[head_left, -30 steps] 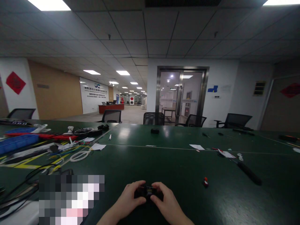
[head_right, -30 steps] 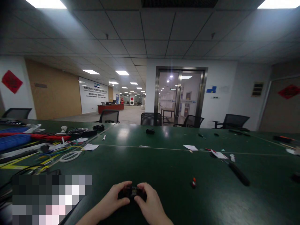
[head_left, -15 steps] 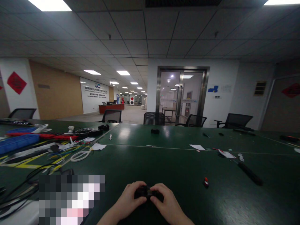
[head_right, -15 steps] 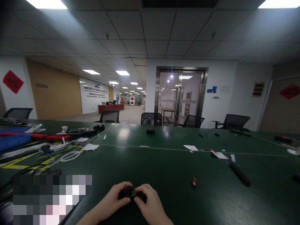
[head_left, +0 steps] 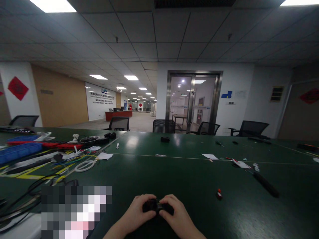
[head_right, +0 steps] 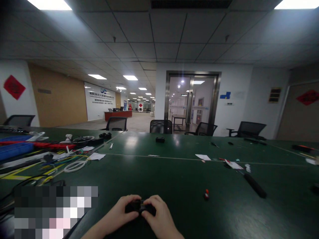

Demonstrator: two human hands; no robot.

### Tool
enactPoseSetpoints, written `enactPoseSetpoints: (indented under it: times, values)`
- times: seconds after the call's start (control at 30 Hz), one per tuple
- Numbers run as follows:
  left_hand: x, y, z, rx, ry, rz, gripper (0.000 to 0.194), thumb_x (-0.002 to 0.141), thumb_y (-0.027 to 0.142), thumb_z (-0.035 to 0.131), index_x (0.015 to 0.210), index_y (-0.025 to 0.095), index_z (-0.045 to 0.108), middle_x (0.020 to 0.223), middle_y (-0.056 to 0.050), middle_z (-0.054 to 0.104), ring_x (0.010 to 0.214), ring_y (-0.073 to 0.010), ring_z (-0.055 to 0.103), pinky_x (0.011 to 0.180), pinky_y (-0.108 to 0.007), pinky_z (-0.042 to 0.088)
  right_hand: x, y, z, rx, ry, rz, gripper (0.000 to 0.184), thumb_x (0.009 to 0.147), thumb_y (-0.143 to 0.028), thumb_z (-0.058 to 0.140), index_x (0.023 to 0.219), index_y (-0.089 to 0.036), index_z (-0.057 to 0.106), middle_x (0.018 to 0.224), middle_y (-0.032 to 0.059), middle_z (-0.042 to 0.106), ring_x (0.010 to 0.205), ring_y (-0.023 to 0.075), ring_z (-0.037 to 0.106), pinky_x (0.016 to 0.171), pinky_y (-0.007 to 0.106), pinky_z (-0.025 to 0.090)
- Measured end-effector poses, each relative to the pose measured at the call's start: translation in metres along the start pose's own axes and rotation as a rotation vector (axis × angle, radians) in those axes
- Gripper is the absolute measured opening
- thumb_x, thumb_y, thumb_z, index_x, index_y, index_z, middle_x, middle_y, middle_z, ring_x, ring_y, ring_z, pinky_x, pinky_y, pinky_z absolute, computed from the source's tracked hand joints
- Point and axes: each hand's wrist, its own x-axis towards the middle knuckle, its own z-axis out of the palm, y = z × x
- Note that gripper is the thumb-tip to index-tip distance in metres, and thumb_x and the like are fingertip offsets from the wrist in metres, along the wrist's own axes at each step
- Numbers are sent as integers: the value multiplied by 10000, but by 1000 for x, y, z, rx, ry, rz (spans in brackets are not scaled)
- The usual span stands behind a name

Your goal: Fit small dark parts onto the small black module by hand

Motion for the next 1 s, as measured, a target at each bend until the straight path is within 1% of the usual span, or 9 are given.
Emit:
enactPoseSetpoints:
  times: [0.1,0.33,0.5,0.63,0.77,0.9,1.0]
  values:
    - [0,0,0,-9,-19,15,481,666,235,645,1143,207,579,1169,-41,601,1098,-238,501,975,-328,358,1,0,0,26,-12,15,209,720,-238,603,921,-251,657,1025,17,591,975,186,560,865,288,402]
    - [-1,0,-2,-25,-25,25,476,680,225,641,1150,230,568,1163,-23,602,1093,-230,504,967,-317,364,-2,-6,-3,34,-36,70,184,746,-254,589,918,-259,655,1059,10,568,1011,188,542,876,301,403]
    - [0,0,-2,-31,-25,32,473,669,216,651,1136,226,578,1149,-24,612,1079,-229,517,957,-316,373,-2,-6,-3,5,-47,69,207,721,-263,619,926,-265,644,1063,2,564,1015,196,536,874,310,402]
    - [1,1,-2,-60,-23,34,464,670,230,650,1129,217,583,1139,-29,618,1073,-229,527,949,-317,387,-2,-5,-3,-14,-45,78,180,732,-261,605,908,-260,641,1060,4,565,1014,198,532,877,314,395]
    - [0,3,-2,-100,-24,36,465,671,213,629,1133,193,582,1121,-43,626,1056,-220,545,936,-296,402,-2,-4,-2,-6,-43,59,168,736,-257,601,899,-266,638,1044,-2,568,999,192,536,865,305,397]
    - [0,5,-1,-111,-24,80,423,676,203,609,1099,196,600,1045,-21,654,977,-200,580,885,-274,431,-1,-4,-3,9,-42,50,172,737,-256,596,903,-267,640,1050,0,565,1013,194,531,878,307,389]
    - [1,4,0,-95,-17,92,409,668,191,608,1076,207,612,1022,-7,662,964,-197,585,876,-266,435,-1,-8,-4,13,-16,46,164,732,-256,597,888,-247,645,1055,14,564,1029,197,524,905,307,377]
